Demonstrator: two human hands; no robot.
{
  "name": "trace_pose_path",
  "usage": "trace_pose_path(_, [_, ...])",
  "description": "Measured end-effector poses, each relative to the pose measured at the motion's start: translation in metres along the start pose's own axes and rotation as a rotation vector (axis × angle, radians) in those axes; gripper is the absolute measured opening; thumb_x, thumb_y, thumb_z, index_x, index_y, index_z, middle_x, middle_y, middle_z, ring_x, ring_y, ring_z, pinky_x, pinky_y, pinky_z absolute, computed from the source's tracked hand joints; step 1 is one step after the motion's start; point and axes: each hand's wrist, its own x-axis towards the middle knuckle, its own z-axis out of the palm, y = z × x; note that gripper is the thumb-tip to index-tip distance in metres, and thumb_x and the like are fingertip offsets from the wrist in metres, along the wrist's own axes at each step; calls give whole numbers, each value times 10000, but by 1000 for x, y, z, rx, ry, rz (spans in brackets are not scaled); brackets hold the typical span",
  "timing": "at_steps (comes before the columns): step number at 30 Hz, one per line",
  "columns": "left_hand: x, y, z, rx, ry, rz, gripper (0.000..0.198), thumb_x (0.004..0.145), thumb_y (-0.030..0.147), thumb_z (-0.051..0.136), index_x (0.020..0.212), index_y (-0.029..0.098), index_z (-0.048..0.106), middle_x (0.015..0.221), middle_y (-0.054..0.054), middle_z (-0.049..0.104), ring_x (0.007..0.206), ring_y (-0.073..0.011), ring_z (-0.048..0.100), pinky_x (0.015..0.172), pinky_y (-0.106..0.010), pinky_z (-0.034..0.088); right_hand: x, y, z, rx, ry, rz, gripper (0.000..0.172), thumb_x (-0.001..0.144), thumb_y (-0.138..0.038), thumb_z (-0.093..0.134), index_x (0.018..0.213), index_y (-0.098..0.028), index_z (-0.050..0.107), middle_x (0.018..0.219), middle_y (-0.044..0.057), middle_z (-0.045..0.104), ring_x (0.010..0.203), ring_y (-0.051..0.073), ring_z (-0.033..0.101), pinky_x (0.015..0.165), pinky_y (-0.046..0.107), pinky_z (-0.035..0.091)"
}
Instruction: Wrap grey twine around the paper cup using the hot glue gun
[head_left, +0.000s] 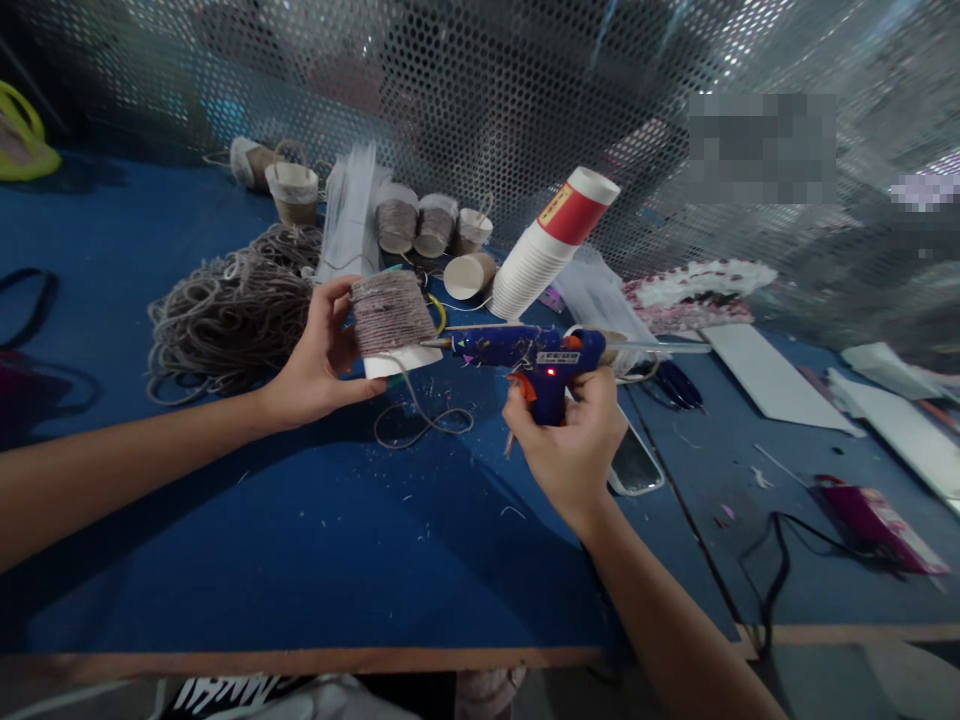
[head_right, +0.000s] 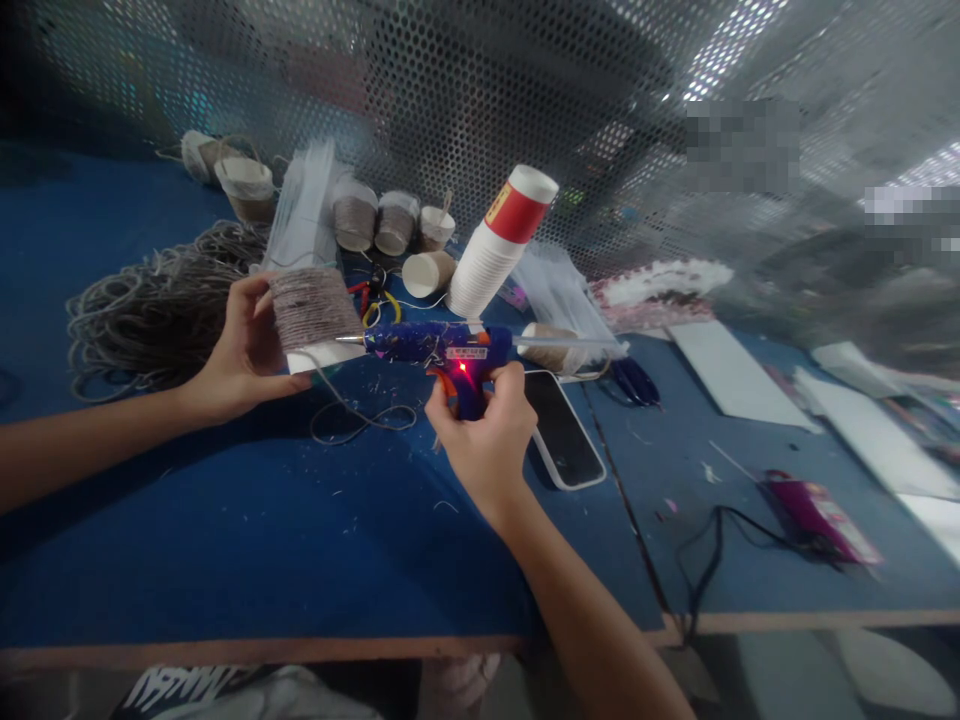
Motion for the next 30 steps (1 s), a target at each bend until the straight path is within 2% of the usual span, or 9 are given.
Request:
trace_pose_path(10, [-3,-2,0,-21,51,-15,818,729,460,846,1374,370,351,1366,-101,486,1252,-314,562,995,-530,544,0,2,-2,26,-37,39,257,721,-333,698,826,-246,480,638,-58,573,493,123,583,461,253,503])
trace_pose_path(18, [-2,0,-1,-143,32,13,781,734,313,858,1356,381,392,1375,-56,470,1177,-213,570,925,-355,592,0,4,-2,0,-23,72,276,705,-354,701,803,-243,468,642,-54,552,508,120,571,446,242,471])
trace_pose_path(24, [-3,4,-3,-136,23,-46,799,715,312,874,1337,423,385,1392,-36,477,1166,-217,565,902,-363,603,1,2,-2,6,-16,82,269,706,-356,684,784,-252,449,634,-55,543,510,127,574,452,255,475])
trace_pose_path(30, [-3,4,-3,-160,41,-72,788,704,336,881,1308,404,380,1374,-27,477,1195,-235,546,924,-401,602,1,4,-2,-9,-28,82,272,711,-356,680,790,-256,440,620,-66,521,492,123,553,450,258,455])
